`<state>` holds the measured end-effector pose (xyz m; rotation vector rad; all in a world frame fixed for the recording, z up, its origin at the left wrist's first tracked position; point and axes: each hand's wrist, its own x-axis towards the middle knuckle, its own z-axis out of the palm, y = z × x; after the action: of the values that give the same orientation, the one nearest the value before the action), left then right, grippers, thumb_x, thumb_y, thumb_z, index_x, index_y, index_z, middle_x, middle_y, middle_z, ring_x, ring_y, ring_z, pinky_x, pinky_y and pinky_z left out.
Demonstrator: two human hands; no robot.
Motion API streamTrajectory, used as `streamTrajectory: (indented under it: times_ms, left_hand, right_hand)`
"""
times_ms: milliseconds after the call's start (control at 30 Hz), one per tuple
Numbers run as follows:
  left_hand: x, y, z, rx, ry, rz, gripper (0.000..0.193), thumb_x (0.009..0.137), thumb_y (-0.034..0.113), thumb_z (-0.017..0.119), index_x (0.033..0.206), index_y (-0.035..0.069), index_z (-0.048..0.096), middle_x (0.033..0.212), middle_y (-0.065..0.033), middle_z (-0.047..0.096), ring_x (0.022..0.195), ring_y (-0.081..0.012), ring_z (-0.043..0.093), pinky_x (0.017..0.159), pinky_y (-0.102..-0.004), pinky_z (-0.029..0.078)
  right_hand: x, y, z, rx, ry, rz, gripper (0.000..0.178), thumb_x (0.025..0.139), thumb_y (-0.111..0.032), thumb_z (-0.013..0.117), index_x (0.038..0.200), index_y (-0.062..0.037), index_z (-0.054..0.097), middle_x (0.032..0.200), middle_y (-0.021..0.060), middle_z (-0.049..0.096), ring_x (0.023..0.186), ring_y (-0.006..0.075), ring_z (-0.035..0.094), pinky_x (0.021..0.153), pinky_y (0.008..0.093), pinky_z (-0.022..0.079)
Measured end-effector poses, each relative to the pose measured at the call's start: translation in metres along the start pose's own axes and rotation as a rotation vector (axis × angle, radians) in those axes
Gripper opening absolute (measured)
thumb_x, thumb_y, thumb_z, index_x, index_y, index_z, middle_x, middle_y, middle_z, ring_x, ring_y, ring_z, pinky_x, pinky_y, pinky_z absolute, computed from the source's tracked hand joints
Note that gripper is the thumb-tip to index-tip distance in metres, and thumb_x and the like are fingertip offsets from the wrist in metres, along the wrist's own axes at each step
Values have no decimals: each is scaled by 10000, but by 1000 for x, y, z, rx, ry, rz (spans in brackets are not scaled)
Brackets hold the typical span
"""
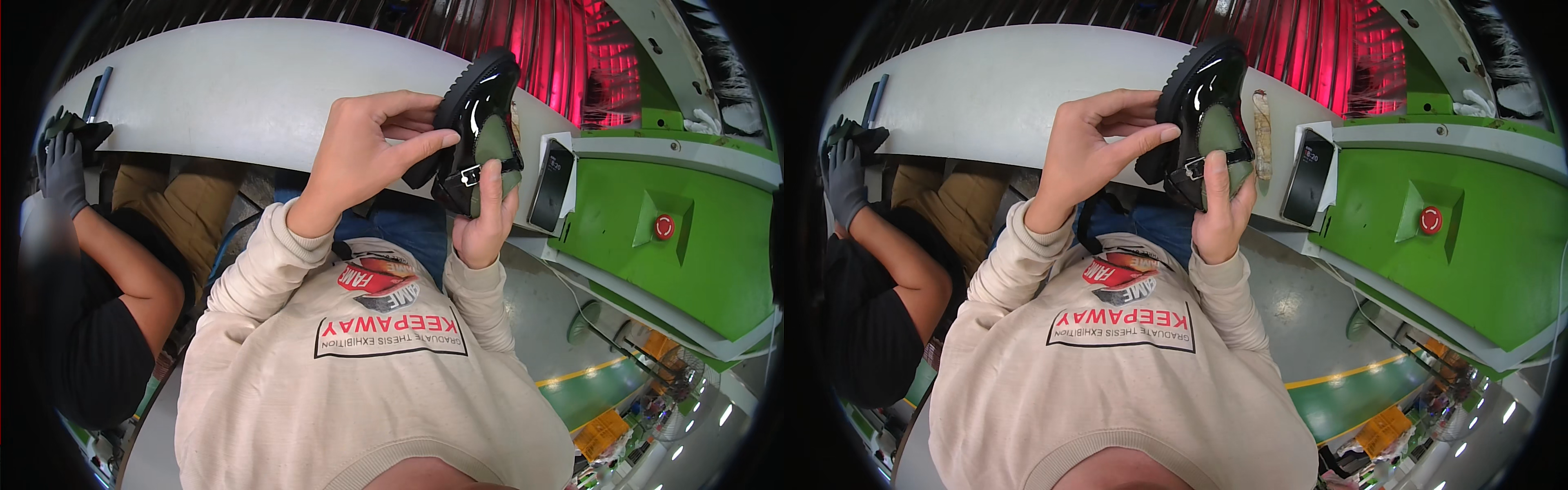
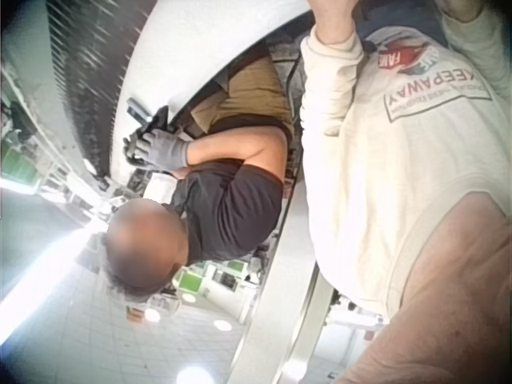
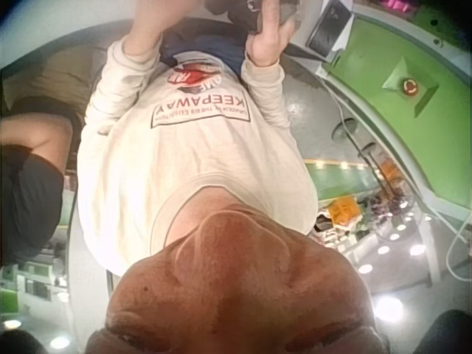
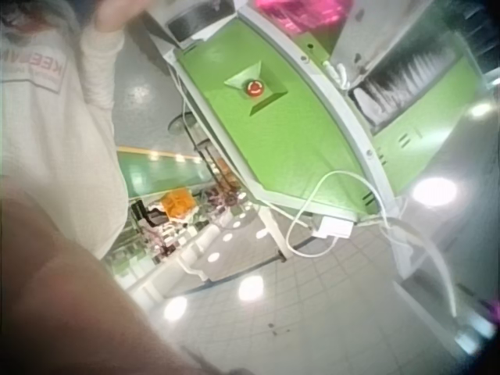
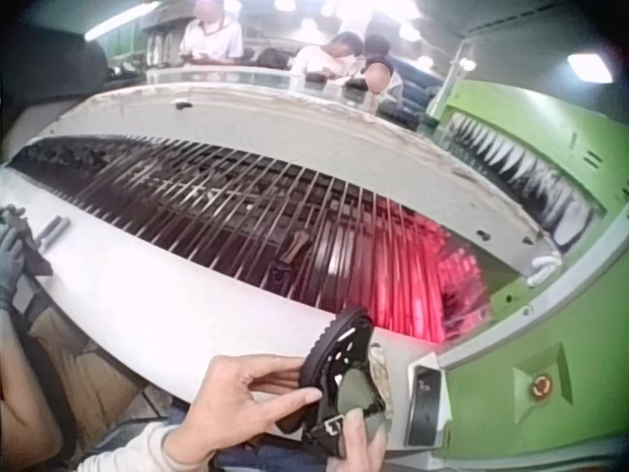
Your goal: Assembling shoe components and inspecting shoes on a production line.
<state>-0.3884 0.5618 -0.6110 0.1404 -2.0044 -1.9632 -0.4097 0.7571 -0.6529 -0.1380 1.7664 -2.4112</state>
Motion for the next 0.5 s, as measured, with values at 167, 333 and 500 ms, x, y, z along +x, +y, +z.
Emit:
streamTrajectory:
  times_ms: [167,333,500]
  left_hand:
    - [3,3,-6,20,-44,-77,330,939,66,866,1229,-66,780,1047,-143,832,924,-144,788,865,-276,643]
    - [-2,6,-1,-17,24,-70,256,961,95,840,1151,-71,802,953,-131,835,828,-136,792,769,-273,645]
    - [-8,1,-2,-45,86,-100,255,979,110,832,1144,-82,796,942,-137,827,835,-134,784,769,-273,640]
  right_hand:
    - [1,1,4,23,-6,2,464,1135,-257,627,1508,6,543,1388,109,678,1207,188,687,1018,349,567]
    - [1,7,6,-107,22,-103,475,1114,-256,664,1471,49,591,1355,109,675,1184,177,640,1043,310,503]
    - [2,-16,10,-429,-84,-175,609,1086,-221,689,1574,89,500,1484,192,638,1327,254,622,1147,365,468]
